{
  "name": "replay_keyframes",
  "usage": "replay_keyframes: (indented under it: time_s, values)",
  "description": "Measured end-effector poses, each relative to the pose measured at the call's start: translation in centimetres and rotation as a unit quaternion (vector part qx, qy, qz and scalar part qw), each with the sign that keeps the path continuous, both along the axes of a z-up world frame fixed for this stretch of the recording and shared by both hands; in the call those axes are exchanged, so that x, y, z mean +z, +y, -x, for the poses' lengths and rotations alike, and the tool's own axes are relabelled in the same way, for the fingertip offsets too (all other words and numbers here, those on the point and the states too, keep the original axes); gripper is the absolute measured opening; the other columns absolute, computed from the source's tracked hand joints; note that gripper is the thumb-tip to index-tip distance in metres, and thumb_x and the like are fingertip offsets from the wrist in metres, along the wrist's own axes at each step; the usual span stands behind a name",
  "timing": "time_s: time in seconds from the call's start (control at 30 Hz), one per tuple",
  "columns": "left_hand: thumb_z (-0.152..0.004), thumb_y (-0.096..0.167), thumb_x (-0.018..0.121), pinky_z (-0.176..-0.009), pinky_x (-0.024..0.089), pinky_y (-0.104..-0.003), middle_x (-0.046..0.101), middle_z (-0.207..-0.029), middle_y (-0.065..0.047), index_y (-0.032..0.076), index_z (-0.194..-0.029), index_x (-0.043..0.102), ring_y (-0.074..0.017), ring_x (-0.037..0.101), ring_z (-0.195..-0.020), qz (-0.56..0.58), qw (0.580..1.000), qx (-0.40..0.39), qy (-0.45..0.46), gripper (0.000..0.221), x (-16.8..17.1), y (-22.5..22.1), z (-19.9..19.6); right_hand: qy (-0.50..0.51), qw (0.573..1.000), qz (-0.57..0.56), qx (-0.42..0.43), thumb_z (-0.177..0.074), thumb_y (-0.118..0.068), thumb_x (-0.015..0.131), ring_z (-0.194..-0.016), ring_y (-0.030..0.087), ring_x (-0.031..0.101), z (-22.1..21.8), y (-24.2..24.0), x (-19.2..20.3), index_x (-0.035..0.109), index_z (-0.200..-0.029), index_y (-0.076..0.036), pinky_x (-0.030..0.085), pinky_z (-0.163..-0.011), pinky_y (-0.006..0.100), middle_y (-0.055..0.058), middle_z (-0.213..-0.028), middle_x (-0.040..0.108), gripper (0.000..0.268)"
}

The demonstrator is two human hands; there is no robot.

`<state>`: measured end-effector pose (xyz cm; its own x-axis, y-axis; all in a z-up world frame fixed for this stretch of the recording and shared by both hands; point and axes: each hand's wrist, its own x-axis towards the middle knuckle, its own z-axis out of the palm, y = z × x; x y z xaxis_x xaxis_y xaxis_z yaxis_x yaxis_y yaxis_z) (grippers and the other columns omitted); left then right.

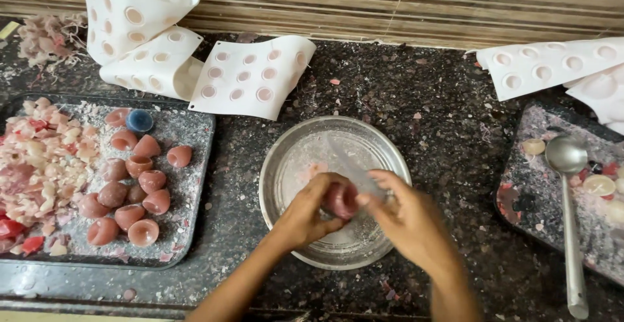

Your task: Sorting, trimming, and preparing small wax pieces for candle or soap making at a production counter.

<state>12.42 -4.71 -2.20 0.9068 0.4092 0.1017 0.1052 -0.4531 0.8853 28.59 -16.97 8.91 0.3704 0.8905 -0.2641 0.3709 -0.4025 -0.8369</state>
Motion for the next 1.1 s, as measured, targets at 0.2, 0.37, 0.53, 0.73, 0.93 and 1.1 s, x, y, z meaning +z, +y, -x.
replay_keyframes:
  time_s: [0.2,0.37,0.53,0.73,0.93,1.1]
  values:
    - [-0.083,0.02,0.086,-0.104,0.054,-0.039,0.058,-0.137,-0.016,0.005,-0.137,0.041,-0.0298,0.066,-0.123,0.064,0.995,0.081,-0.017,0.073,-0.5,1.0,0.7,-0.255,0.931,0.258,0.035,-0.1,-0.038,0.061,-0.057,0.021,0.069,-1.1,-1.1,5.5,0.059,-0.142,-0.034,0.049,-0.053,0.036,0.005,-0.083,0.081,0.042]
    - [-0.056,0.016,0.098,-0.099,0.047,-0.045,0.06,-0.121,-0.019,0.005,-0.133,0.055,-0.038,0.054,-0.113,-0.052,0.996,0.059,-0.032,0.089,1.7,0.7,0.1,-0.379,0.883,0.202,0.188,-0.095,-0.02,0.058,-0.058,0.021,0.071,-0.9,-0.7,5.7,0.07,-0.129,-0.025,0.056,-0.051,0.037,0.008,-0.085,0.077,0.036]
    - [-0.064,0.011,0.093,-0.085,0.052,-0.04,0.062,-0.113,-0.016,0.0,-0.13,0.051,-0.0307,0.061,-0.099,-0.017,0.998,0.027,-0.057,0.079,0.2,0.5,-0.4,-0.443,0.813,0.238,0.292,-0.093,-0.002,0.058,-0.06,0.019,0.07,0.5,2.9,6.9,0.067,-0.127,-0.014,0.056,-0.047,0.034,0.012,-0.079,0.072,0.037]
    - [-0.073,0.005,0.087,-0.075,0.055,-0.033,0.063,-0.105,-0.013,0.0,-0.13,0.05,-0.0237,0.063,-0.084,0.068,0.997,0.028,-0.005,0.069,0.5,0.6,-0.6,-0.503,0.761,0.179,0.368,-0.09,-0.007,0.066,-0.064,0.019,0.069,0.2,6.4,6.2,0.073,-0.087,-0.005,0.054,-0.051,0.034,0.011,-0.074,0.071,0.008]
    - [-0.072,0.011,0.089,-0.084,0.047,-0.043,0.06,-0.102,-0.015,0.0,-0.11,0.053,-0.0336,0.057,-0.095,-0.048,0.998,0.022,-0.034,0.054,-0.9,0.8,-0.7,-0.513,0.753,0.175,0.373,-0.088,-0.02,0.071,-0.071,0.021,0.073,1.5,8.7,5.1,0.075,-0.077,-0.007,0.057,-0.059,0.036,0.01,-0.078,0.074,0.017]
    - [-0.075,0.013,0.087,-0.087,0.044,-0.045,0.057,-0.099,-0.015,0.001,-0.108,0.051,-0.0343,0.055,-0.095,-0.066,0.997,0.007,-0.034,0.05,-2.0,0.8,-0.7,-0.515,0.758,0.194,0.351,-0.087,-0.023,0.074,-0.076,0.023,0.074,1.6,8.9,3.2,0.076,-0.079,-0.009,0.058,-0.062,0.037,0.009,-0.079,0.076,0.016]
